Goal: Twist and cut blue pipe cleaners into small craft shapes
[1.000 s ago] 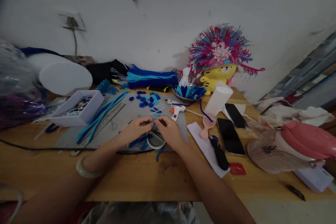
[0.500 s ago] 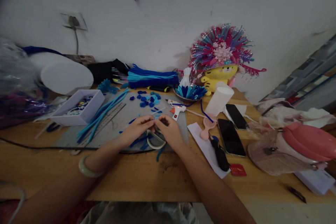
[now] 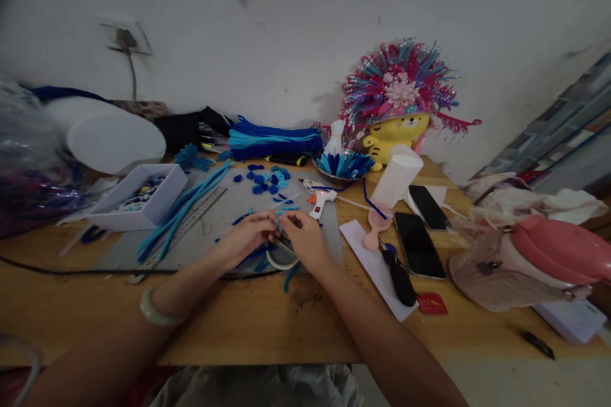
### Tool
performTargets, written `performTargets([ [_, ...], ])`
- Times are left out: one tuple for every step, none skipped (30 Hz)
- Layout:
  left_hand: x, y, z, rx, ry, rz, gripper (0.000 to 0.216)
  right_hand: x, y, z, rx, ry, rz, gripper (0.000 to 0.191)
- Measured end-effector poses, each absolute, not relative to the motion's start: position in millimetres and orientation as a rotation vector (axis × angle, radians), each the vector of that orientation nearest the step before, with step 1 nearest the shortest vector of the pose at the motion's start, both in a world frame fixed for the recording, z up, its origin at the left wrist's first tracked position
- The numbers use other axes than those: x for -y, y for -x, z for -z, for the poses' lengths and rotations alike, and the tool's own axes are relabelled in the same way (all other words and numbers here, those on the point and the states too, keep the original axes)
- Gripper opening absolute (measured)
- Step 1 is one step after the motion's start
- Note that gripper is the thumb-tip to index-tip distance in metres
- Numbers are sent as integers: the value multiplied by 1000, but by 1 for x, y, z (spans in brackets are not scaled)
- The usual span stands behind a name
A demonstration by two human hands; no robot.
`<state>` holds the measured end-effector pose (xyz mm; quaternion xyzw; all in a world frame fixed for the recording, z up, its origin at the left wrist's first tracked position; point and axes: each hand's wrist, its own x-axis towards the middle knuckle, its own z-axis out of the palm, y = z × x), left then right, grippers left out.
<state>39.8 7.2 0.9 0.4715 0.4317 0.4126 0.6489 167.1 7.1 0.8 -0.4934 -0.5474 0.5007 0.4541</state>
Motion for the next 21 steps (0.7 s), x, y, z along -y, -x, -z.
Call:
performTargets([
  [-6,-40,-2,-1039,-1210,-969,7,-7,-167,-1,1305,1221,-1268,16],
  [-5,-41,-3,-1106,-1377,-996,9,-7,-167,-1,1257,1221,-1298,16],
  [-4,-40,-4,-1172,-1568,-1011,10,-7,-166,-1,1208,1216,-1329,16],
  [-3,-39,-5,-1225,-1775,-1010,11,-7,-166,-1,1157,1207,-1366,17],
  [-3,-37,-5,-1250,-1989,-992,11,-7,-166,-1,1100,1193,-1410,17],
  [-2,-35,-5,-1238,-2199,-954,11,-7,-166,0,1041,1173,-1465,17],
  [-3,-32,-5,-1192,-2386,-897,11,-7,-166,0,983,1154,-1537,17],
  [-3,-29,-5,-1126,-2533,-837,11,-8,-166,0,925,1140,-1622,17],
  [-3,-27,-4,-1063,-2630,-788,12,-8,-167,0,878,1129,-1706,17],
  [-4,-25,-4,-1025,-2675,-766,13,-9,-167,0,852,1117,-1764,18],
  [-5,-24,-4,-1029,-2662,-781,13,-9,-168,0,854,1108,-1781,18],
  [-5,-24,-4,-1073,-2590,-835,12,-10,-170,0,883,1106,-1752,18],
  [-5,-26,-4,-1140,-2467,-907,10,-11,-171,-1,935,1108,-1680,18],
  [-5,-28,-5,-1201,-2304,-968,10,-12,-172,-2,1000,1114,-1579,17],
  [-5,-31,-5,-1237,-2121,-1002,11,-13,-173,-2,1070,1127,-1474,16],
  [-5,-34,-5,-1244,-1934,-1011,13,-13,-174,-3,1136,1148,-1381,16],
  [-5,-38,-6,-1223,-1762,-1005,17,-13,-175,-5,1196,1171,-1304,15],
  [-4,-40,-6,-1185,-1611,-995,20,-13,-176,-6,1255,1191,-1247,15],
  [-4,-43,-5,-1138,-1481,-989,22,-12,-176,-7,1306,1209,-1204,14],
  [-3,-44,-4,-1091,-1366,-992,22,-12,-176,-8,1348,1225,-1174,14],
  [-3,-45,-3,-1046,-1263,-1001,20,-11,-176,-9,1384,1239,-1150,13],
])
